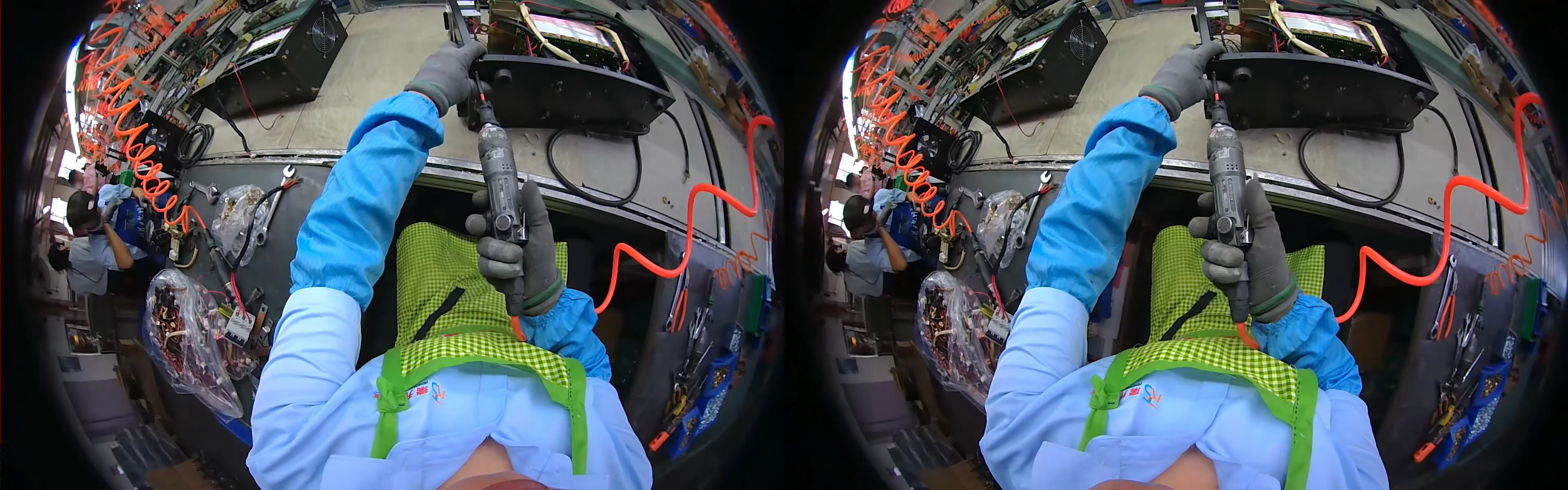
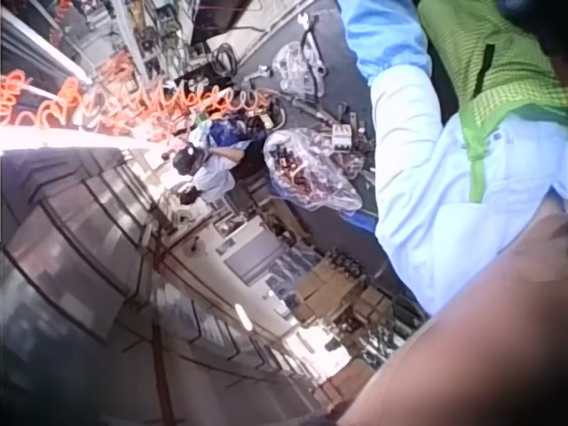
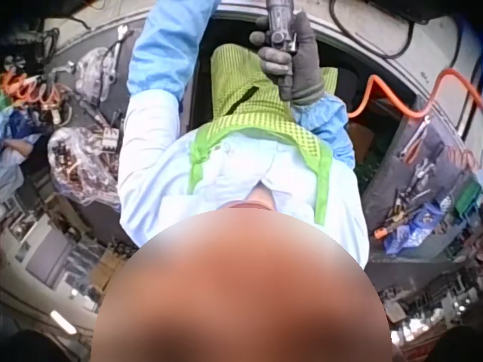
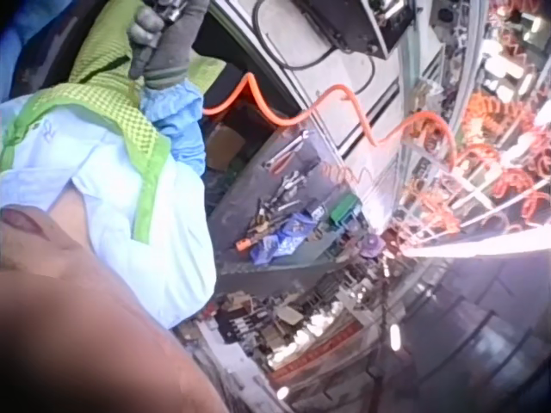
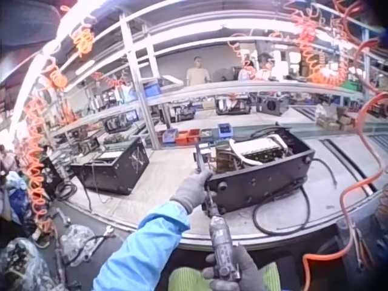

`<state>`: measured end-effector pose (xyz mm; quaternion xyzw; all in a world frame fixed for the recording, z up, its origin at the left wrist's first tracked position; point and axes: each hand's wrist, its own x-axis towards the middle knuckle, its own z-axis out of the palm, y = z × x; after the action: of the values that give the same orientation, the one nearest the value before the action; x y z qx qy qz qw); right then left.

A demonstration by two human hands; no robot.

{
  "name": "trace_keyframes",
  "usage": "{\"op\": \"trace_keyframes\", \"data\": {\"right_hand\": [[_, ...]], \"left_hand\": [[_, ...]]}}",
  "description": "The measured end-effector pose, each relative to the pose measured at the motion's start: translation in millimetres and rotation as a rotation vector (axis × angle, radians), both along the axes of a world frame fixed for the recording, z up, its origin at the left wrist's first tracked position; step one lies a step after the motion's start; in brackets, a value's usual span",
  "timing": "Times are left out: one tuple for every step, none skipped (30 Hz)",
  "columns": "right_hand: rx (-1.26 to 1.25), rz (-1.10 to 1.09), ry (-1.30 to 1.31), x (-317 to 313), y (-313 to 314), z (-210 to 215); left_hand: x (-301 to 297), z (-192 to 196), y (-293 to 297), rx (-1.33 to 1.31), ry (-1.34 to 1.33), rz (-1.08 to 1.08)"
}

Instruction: The person repairs an open electronic device on a workbench. They use pliers to strip and connect wires, then use a pneumatic screwdriver to tighten screws on the device's casing. The person also moves the device and handles a power cord during the process.

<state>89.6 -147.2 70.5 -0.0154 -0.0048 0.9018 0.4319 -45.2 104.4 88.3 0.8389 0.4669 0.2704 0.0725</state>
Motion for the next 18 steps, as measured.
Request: {"op": "trace_keyframes", "data": {"right_hand": [[-0.003,-0.002,0.001,-2,1,-1],[-0.005,-0.001,-0.008,-1,1,-2],[-0.009,-0.008,-0.015,-1,0,-2],[-0.013,-0.014,-0.023,-4,-2,-2],[-0.014,-0.024,-0.029,-4,-3,-2],[-0.001,-0.01,-0.006,-3,-2,-5],[0.012,0.004,0.016,-1,-1,-10],[0.023,0.019,0.044,0,0,-13],[0.011,0.009,0.02,0,-1,-12],[-0.001,-0.001,-0.004,1,-2,-11],[-0.011,-0.012,-0.029,1,-2,-10],[-0.001,-0.022,-0.045,1,-3,-10],[0.009,-0.033,-0.061,1,-3,-12],[0.021,-0.038,-0.077,1,-4,-13],[0.013,-0.043,-0.097,2,-4,-14],[0.004,-0.048,-0.117,3,-5,-15],[0.003,-0.031,-0.135,2,-5,-14],[-0.006,-0.038,-0.176,4,-6,-15]], "left_hand": [[0,1,-1,0.0,0.0,-0.001],[1,0,0,-0.013,-0.001,0.005],[0,-1,1,-0.026,-0.002,0.012],[0,-2,2,-0.039,-0.003,0.018],[-1,-1,2,-0.038,-0.003,0.008],[-2,0,2,-0.037,-0.002,-0.003],[-1,0,2,-0.037,-0.002,-0.014],[-2,-1,1,-0.041,-0.016,-0.029],[-2,-1,1,-0.045,-0.029,-0.045],[-3,-2,0,-0.049,-0.043,-0.06],[-5,-6,0,0.008,-0.096,-0.088],[-9,-12,-1,0.064,-0.15,-0.116],[-12,-19,-3,0.121,-0.203,-0.145],[-15,-26,-9,0.05,-0.35,-0.069],[-15,-34,-15,-0.024,-0.498,-0.001],[-16,-42,-17,-0.097,-0.644,0.068],[-25,-57,-14,-0.34,-0.806,0.118],[-20,-54,-26,-0.739,-1.157,-0.003]]}}
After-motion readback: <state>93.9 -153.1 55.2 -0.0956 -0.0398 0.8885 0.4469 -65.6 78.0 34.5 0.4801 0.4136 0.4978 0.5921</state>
